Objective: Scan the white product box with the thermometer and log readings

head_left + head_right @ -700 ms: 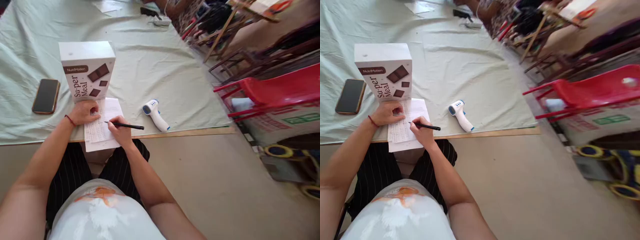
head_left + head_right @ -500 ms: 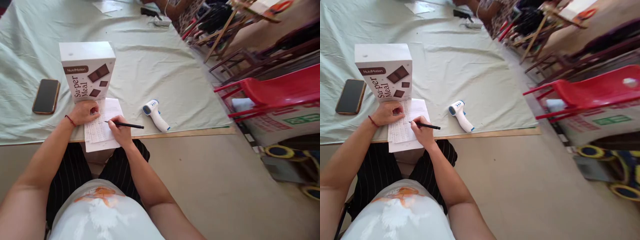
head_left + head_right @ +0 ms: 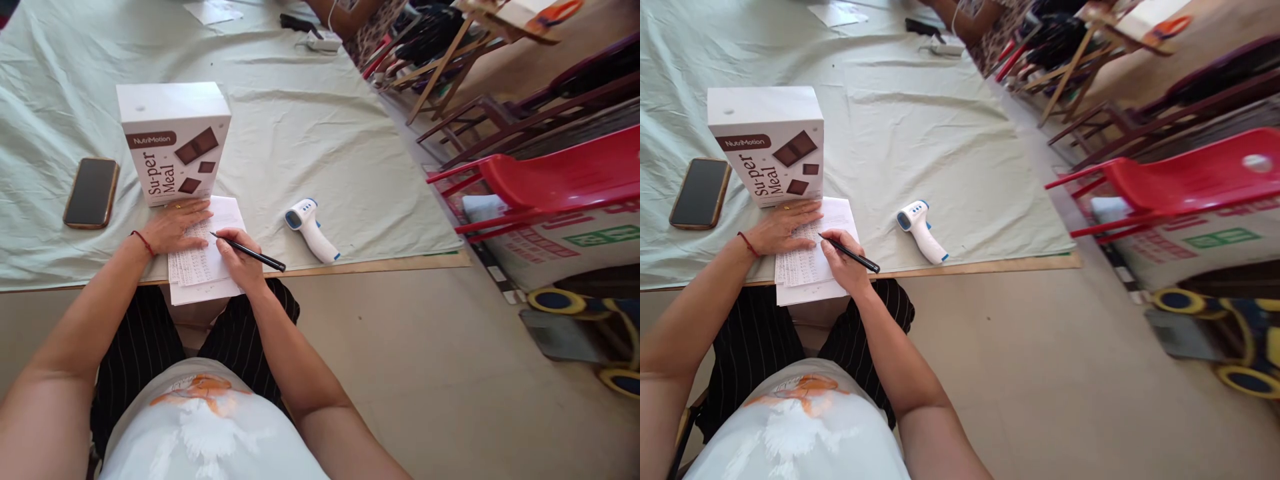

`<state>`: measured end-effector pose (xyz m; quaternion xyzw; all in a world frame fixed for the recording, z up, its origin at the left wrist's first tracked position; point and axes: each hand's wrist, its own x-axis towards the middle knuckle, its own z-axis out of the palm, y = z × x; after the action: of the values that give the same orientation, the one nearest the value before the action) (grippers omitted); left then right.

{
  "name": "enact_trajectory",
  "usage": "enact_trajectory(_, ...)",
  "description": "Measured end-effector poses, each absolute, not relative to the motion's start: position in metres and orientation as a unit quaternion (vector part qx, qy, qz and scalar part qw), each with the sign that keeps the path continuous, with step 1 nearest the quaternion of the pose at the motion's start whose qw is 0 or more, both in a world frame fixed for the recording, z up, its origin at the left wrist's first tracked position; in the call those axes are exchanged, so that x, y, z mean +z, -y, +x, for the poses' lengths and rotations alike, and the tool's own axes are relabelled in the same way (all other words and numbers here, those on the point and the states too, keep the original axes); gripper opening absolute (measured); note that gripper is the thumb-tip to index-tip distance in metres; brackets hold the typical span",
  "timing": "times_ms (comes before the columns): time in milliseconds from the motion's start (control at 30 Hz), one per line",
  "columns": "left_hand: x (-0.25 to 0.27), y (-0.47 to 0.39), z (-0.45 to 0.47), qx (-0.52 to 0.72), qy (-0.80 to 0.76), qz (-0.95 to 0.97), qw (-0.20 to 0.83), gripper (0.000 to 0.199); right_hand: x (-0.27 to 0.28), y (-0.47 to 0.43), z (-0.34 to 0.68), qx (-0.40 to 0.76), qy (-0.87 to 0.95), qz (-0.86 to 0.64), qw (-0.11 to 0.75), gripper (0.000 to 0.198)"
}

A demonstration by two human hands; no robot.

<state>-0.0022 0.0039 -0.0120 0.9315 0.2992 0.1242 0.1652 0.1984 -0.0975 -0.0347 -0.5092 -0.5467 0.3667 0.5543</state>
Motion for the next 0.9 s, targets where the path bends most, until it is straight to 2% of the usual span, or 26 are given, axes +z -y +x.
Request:
enact_trajectory(67,-0.009,-0.003,-0.002,0.093,-0.304,0.934,0.166,0.077,-0.035,0.101,0.195,0.366,0.545,-0.513,0.553,0.018)
enact_trajectory(133,-0.007,-0.003,-0.003,0.074,-0.306,0.935,0.166,0.081,-0.034,0.105,0.192,0.365,0.547,-0.517,0.548,0.018)
enact_trajectory(300,-0.004,-0.004,-0.003,0.048,-0.301,0.936,0.175,0.085,-0.029,0.109,0.194,0.387,0.535,-0.526,0.536,0.019)
enact_trajectory(533,-0.003,-0.002,-0.002,0.044,-0.308,0.932,0.184,0.084,-0.006,0.09,0.2,0.488,0.538,-0.493,0.479,0.022)
enact_trajectory(733,-0.004,-0.002,-0.001,0.043,-0.303,0.937,0.17,0.093,0.017,0.06,0.187,0.483,0.467,-0.421,0.61,0.029)
enact_trajectory(833,-0.004,-0.003,-0.002,0.036,-0.31,0.935,0.165,0.093,0.012,0.02,0.202,0.4,0.483,-0.434,0.647,0.037)
enact_trajectory(900,-0.004,-0.004,-0.003,0.038,-0.312,0.934,0.169,0.092,0.001,-0.013,0.21,0.338,0.524,-0.461,0.631,0.045)
